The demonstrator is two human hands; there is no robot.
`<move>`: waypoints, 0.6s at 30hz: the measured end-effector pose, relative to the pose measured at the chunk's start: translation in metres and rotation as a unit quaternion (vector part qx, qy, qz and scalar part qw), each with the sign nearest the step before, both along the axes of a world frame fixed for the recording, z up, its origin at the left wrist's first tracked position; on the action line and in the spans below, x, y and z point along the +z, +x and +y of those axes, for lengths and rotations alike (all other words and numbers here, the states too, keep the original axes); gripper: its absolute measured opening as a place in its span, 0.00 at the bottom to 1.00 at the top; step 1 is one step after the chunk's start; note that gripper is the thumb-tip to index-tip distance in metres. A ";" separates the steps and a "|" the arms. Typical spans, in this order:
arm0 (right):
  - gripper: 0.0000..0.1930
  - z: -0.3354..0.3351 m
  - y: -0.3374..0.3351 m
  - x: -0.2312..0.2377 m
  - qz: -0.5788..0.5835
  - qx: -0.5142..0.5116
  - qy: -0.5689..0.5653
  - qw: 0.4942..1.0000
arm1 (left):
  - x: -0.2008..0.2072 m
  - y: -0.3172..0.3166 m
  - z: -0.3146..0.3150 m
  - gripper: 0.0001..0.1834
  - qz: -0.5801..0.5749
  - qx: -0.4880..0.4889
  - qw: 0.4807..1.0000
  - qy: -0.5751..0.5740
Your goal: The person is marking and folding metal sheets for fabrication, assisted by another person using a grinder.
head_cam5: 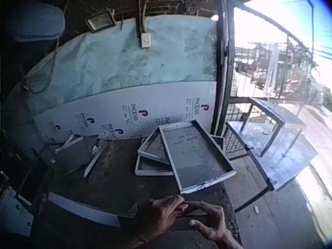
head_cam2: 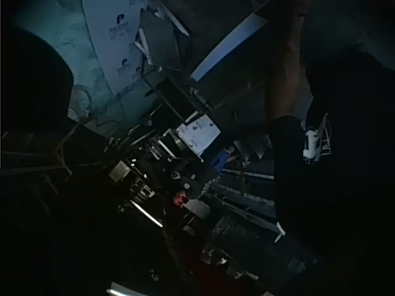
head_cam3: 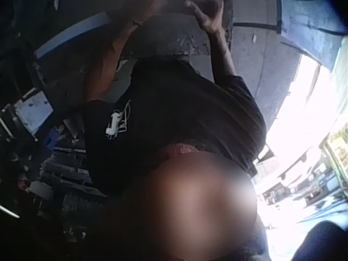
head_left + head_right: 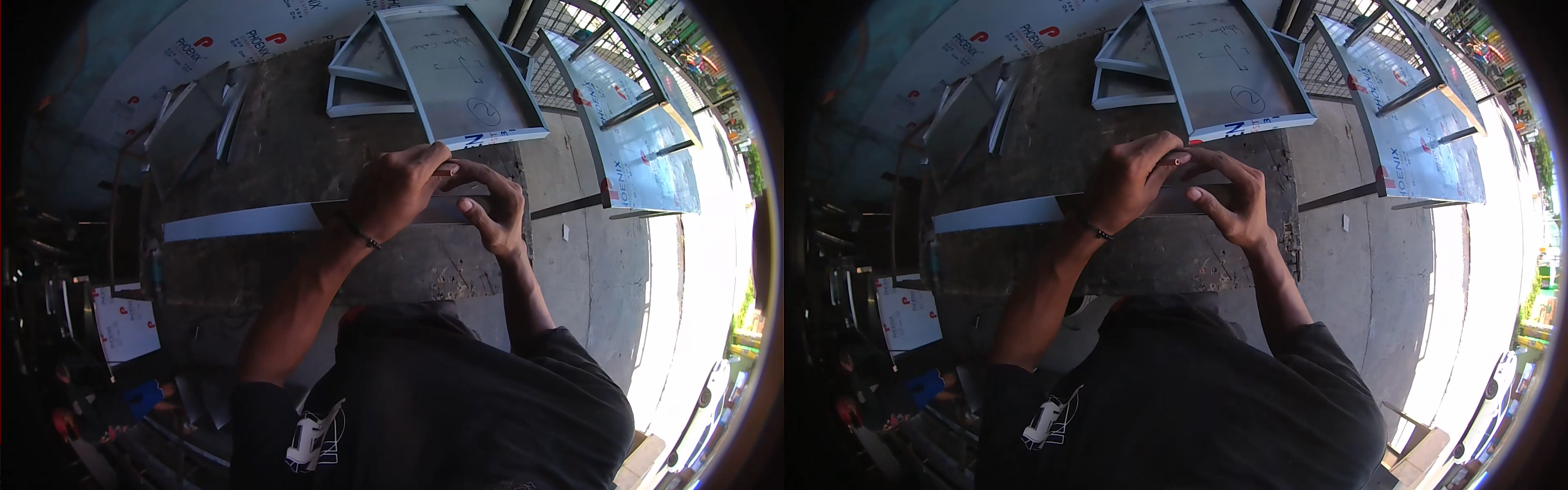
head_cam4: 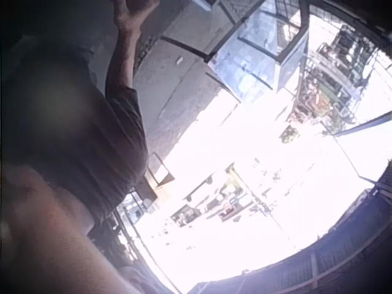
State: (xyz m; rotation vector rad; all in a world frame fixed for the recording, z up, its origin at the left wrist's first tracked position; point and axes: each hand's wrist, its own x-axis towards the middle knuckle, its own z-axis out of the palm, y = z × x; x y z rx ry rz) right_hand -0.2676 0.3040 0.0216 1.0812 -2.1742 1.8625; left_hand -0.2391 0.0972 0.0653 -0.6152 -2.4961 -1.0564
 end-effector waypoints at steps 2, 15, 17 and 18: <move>0.34 -0.006 0.000 -0.001 -0.025 0.048 0.000 0.999 | -0.002 0.005 -0.006 0.08 0.033 0.022 0.999 -0.019; 0.35 0.000 -0.030 0.003 0.334 0.017 0.280 0.900 | -0.005 -0.010 -0.006 0.04 0.175 0.157 0.972 0.018; 0.30 0.004 -0.042 0.000 0.382 0.022 0.306 0.872 | 0.007 0.017 -0.023 0.04 0.213 0.182 0.958 0.058; 0.24 0.004 -0.044 -0.003 0.420 0.005 0.331 0.845 | 0.012 0.045 -0.040 0.05 0.207 0.178 0.957 0.099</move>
